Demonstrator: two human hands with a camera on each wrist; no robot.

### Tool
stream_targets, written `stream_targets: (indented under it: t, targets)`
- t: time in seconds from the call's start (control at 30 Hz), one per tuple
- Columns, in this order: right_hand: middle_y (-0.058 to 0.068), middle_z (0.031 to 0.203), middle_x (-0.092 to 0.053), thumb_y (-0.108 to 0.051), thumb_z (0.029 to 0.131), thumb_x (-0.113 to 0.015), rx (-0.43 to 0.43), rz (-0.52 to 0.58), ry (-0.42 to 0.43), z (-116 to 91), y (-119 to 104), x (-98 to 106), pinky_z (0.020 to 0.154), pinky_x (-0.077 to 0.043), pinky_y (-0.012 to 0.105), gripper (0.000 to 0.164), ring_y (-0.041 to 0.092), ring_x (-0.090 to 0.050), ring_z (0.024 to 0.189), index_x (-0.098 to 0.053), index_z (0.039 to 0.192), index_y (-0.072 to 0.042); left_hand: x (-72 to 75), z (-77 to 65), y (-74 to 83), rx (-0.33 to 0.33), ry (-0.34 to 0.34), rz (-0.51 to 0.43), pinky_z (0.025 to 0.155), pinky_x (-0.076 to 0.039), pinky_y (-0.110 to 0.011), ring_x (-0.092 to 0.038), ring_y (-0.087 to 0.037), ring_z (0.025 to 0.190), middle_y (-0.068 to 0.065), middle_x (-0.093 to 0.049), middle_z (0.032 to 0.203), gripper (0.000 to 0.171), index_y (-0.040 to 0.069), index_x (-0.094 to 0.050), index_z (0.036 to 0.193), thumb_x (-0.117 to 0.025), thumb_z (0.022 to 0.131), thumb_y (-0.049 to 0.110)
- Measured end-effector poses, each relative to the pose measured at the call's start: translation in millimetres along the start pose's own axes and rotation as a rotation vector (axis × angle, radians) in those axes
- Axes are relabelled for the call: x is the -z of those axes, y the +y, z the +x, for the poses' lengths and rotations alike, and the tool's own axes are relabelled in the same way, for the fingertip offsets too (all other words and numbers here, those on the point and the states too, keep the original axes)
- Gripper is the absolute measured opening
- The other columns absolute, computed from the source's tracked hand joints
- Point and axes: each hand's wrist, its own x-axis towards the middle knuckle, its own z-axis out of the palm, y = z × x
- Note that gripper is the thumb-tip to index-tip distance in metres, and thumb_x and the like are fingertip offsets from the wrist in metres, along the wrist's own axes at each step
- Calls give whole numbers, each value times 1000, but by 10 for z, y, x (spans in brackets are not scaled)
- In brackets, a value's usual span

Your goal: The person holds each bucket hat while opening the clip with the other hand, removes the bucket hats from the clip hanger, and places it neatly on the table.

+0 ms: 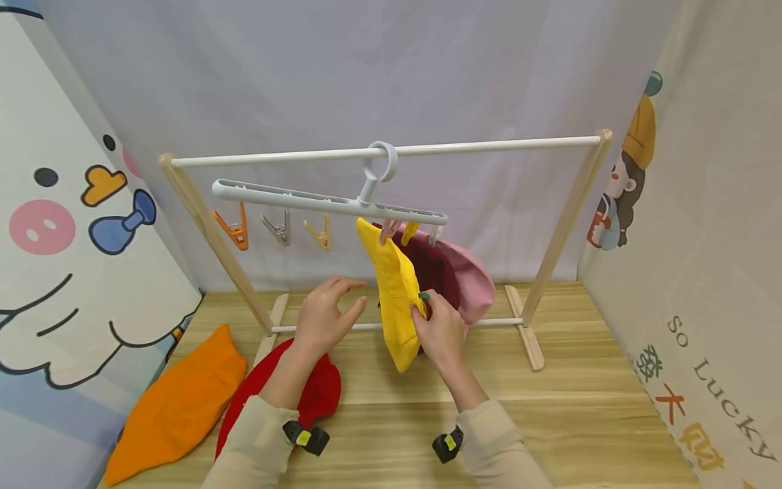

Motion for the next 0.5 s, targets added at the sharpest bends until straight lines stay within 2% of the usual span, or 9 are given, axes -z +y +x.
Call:
stream_targets:
  t: [0.2,0.5]
  targets:
    - [7,67,-60,-5,75,-71,11,-9,-22,-9,-29,41,52,-38,28,11,16,-47,55,-62,80,-4,1,52,23,-34,42,-12,74,-51,-33,-62,-19,90,-2,-66,98,22,12,-68,101,-67,81,22]
    - [4,61,-49,-2,71,-74,74,16,31,-32,-71,86,50,-34,24,17,12,-41,54,-59,76,-4,4,177,100,-53,108,10,71,-52,-34,-62,-22,89,-6,-65,99,27,11,-66,106,-68,81,22]
